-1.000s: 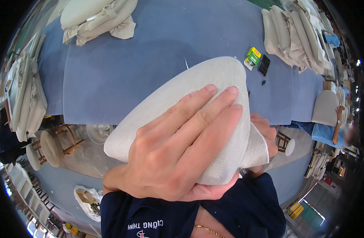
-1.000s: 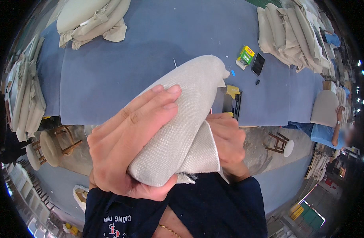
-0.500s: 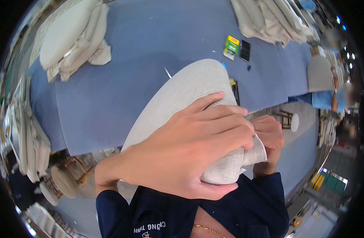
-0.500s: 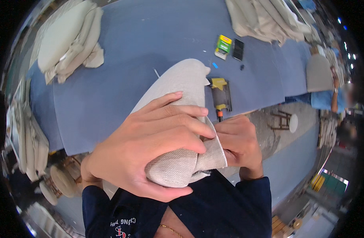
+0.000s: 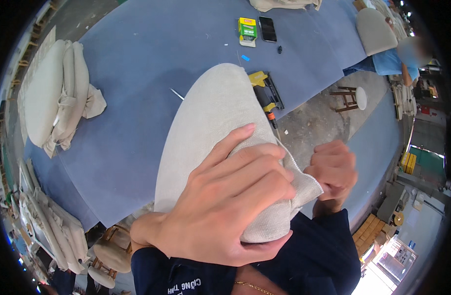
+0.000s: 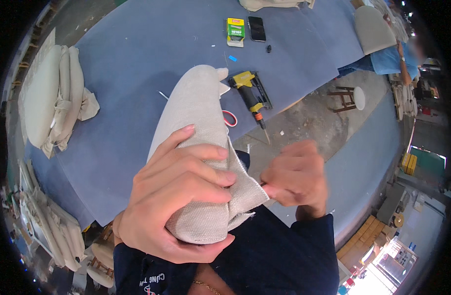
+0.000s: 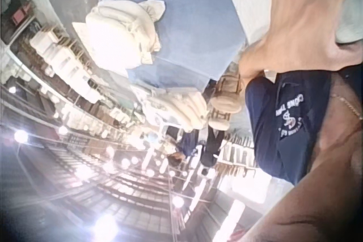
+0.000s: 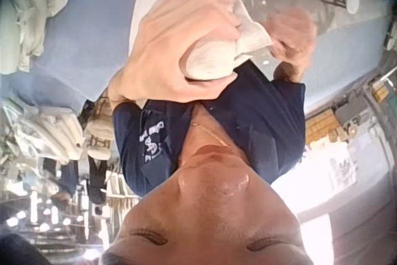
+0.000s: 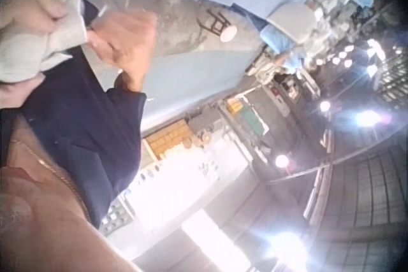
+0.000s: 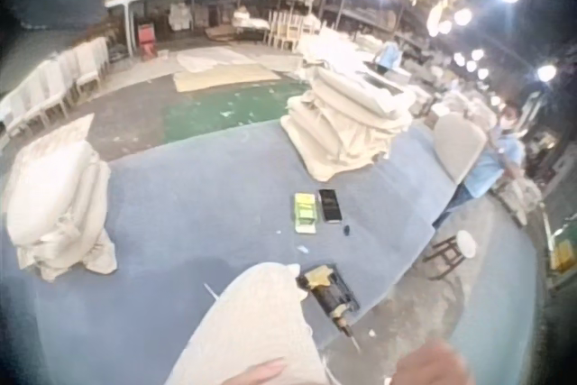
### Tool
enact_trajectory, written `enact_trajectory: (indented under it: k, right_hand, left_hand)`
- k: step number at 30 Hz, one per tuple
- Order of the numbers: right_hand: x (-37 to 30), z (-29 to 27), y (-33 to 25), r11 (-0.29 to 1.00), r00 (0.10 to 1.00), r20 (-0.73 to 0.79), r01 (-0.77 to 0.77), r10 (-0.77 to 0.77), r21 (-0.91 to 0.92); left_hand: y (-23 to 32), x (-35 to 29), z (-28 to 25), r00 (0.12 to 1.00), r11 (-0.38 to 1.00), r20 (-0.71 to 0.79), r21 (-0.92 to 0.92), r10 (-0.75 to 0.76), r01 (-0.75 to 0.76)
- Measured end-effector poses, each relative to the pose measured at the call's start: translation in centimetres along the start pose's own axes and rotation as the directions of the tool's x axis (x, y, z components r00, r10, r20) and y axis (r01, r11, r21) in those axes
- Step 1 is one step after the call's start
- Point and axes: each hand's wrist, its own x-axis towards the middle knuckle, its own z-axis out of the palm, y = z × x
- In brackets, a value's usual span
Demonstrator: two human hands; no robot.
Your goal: The person staples fabric onto a foam cushion using a staple gun, then cuts the excess fabric with scissors. They proceed to hand-sew the edges of the fabric to secure it further, using a needle and thread. The process involves folding, pulling, and stitching the fabric around the cushion's contours.
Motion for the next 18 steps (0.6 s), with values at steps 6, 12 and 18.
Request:
enact_trajectory:
  k: [6,12,18]
  right_hand:
    - [0.6,2.3,0.9,0.99,0.993,-0.1,0.079,-0.067,0.12]
    - [1.4,1.8,1.7,0.977,0.983,-0.063,0.177,-0.17,0.115]
    - [1.5,3.3,2.8,0.946,0.972,-0.119,0.226,-0.203,0.232]
  left_hand:
    - [-0.4,-0.1,0.5,1.0,0.999,-0.026,-0.039,0.009,-0.01]
    - [-0.3,-0.5,0.6,0.999,0.999,-0.033,-0.034,0.012,-0.013]
    - [-0.2,-0.4,0.7,0.998,0.999,-0.062,-0.04,0.006,-0.009]
